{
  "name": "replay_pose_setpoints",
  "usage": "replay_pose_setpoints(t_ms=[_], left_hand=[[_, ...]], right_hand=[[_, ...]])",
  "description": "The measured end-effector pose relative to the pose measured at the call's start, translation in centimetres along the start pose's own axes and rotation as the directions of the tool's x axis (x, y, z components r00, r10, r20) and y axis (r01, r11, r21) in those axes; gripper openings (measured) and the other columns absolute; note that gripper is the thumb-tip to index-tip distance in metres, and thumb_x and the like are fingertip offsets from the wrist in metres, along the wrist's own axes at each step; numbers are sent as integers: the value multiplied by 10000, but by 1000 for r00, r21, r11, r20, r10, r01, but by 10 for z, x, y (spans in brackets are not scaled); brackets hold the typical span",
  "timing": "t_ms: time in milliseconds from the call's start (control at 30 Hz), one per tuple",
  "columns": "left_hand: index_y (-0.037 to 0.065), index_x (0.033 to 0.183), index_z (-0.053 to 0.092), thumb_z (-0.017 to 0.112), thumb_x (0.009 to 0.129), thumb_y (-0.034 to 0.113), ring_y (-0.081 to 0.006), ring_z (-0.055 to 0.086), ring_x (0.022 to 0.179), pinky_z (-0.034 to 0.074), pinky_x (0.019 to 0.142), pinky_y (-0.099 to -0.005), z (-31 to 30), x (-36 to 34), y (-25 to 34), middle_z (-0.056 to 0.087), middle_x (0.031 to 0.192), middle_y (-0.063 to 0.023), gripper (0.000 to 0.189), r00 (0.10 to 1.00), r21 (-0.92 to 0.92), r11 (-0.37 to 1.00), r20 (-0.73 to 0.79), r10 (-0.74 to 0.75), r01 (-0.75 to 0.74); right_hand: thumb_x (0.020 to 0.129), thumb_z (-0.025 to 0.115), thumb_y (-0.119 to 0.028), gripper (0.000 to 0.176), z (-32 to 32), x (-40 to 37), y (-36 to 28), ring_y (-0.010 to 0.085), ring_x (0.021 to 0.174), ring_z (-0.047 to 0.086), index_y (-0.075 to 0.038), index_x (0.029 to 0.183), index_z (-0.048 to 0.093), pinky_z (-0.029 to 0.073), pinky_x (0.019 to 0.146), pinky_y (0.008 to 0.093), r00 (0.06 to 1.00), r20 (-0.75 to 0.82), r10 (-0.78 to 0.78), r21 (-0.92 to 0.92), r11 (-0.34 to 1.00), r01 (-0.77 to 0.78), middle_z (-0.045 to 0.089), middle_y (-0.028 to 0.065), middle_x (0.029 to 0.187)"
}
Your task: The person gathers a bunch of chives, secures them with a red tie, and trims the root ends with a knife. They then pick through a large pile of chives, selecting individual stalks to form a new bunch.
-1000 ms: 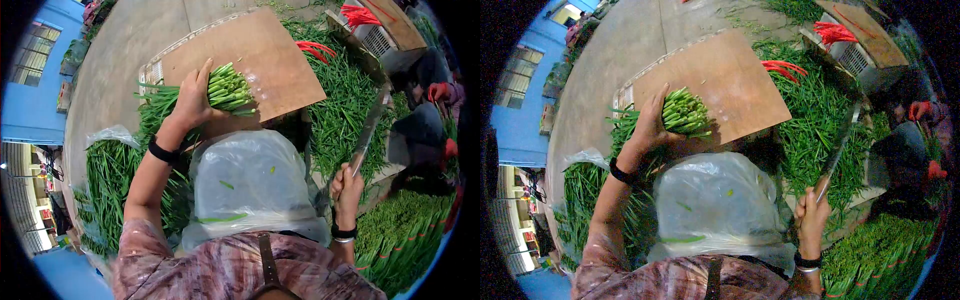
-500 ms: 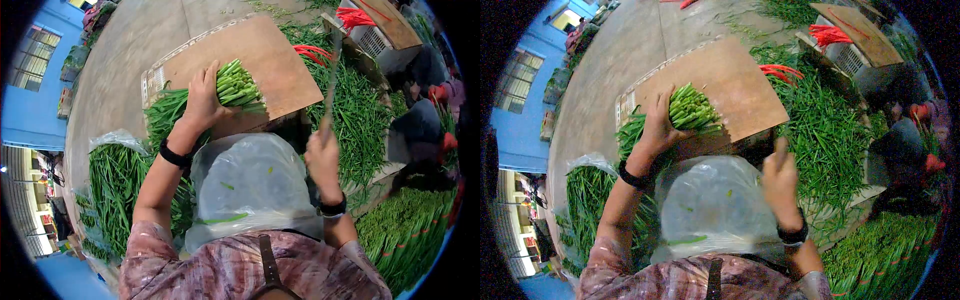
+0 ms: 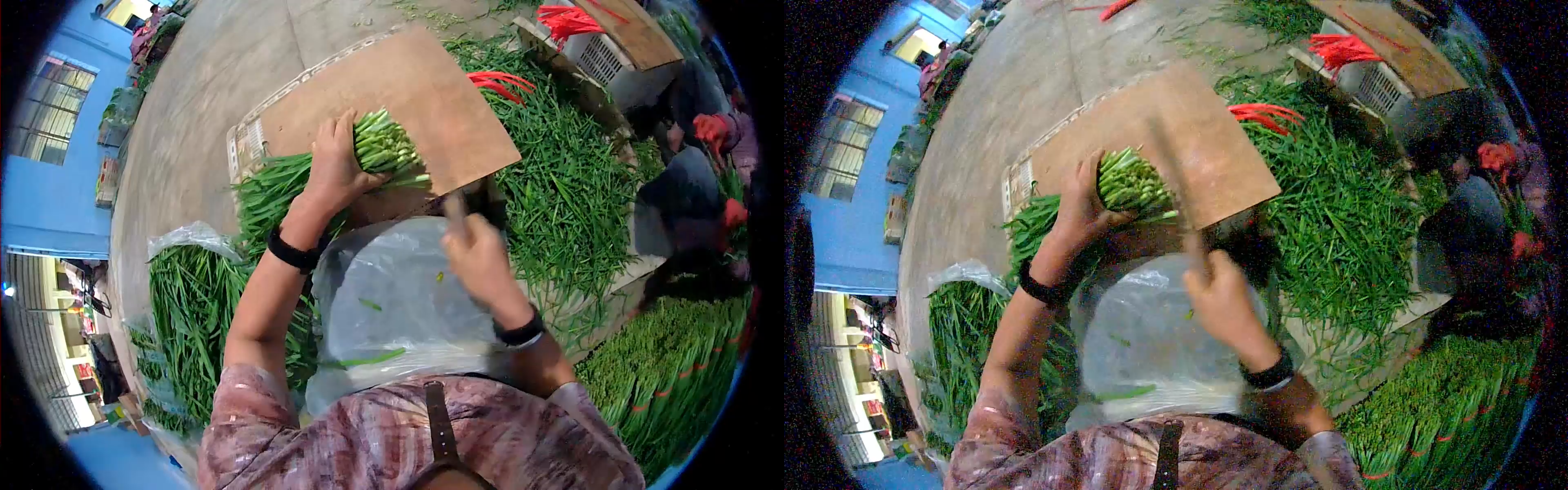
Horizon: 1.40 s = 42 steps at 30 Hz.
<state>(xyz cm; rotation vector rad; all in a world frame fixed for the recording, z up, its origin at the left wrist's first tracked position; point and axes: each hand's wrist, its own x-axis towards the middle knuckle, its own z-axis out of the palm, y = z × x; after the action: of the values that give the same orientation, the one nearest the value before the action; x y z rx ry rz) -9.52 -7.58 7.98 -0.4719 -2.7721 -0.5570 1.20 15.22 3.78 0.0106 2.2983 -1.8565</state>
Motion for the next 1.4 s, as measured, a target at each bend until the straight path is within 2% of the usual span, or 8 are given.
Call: replay_pose_setpoints(t_ms=[100,367,433,533,633,733,900,1400], left_hand=[[-30,1253,398,861,481,200,-371,493,1013,424,871,-419,-3,-6,-3,496,1071,-198,929,999,-58,998,-22,26,-27],[2,1249,420,846,504,166,-371,505,1007,434,874,-414,-14,-9,-6,501,1069,-197,874,1000,-143,989,-8,19,-20],[0,1242,424,844,507,162,-370,504,1006,434,874,-412,-14,-5,-1,498,1071,-197,862,999,-106,994,14,33,-31],[-3,1226,433,840,509,156,-367,504,1006,436,872,-408,-10,-6,-3,494,1077,-194,840,998,-95,995,53,27,-22],[-1,1205,447,839,505,151,-360,511,989,441,861,-405,-10,-7,-10,497,1068,-191,816,999,-136,990,-6,33,-34],[17,1218,456,831,521,128,-331,521,1004,425,894,-388,-12,-3,-8,510,1081,-167,799,1000,-187,982,-10,-11,9],[44,1217,477,833,518,185,-331,533,999,429,881,-397,-23,-1,-7,548,1057,-160,797,1000,-54,998,-5,7,-7],[-55,1415,70,849,329,574,-391,190,1357,165,1056,-612,9,38,-11,217,1443,-275,1477,841,287,950,478,-254,124]], right_hand=[[835,570,-152,206,-12,19,2,236,583,524,28,788,483,440,565,397,956,-175,237,315,933,-174,520,113,627],[799,578,-172,235,-9,23,26,348,638,573,53,848,533,457,609,420,993,-77,91,17,996,-90,577,234,721],[863,542,-163,176,6,19,32,96,523,498,-13,791,484,418,477,276,955,-58,-292,-331,908,257,514,33,652],[882,521,-172,190,1,9,20,128,522,499,-5,803,479,422,486,306,967,136,-214,-118,966,230,498,67,630],[814,582,-203,258,-15,13,9,294,674,563,49,846,539,458,663,424,936,72,343,247,903,-350,575,167,705],[874,555,-176,180,11,10,47,78,481,432,1,856,525,399,454,256,976,-29,-214,-216,955,203,496,0,656],[895,533,-175,154,-1,7,16,83,448,417,-33,864,483,371,419,243,983,153,106,176,975,-133,459,-1,637],[896,507,-116,138,-42,-16,24,78,460,429,11,949,503,350,411,216,936,135,323,373,859,-351,470,14,645]])
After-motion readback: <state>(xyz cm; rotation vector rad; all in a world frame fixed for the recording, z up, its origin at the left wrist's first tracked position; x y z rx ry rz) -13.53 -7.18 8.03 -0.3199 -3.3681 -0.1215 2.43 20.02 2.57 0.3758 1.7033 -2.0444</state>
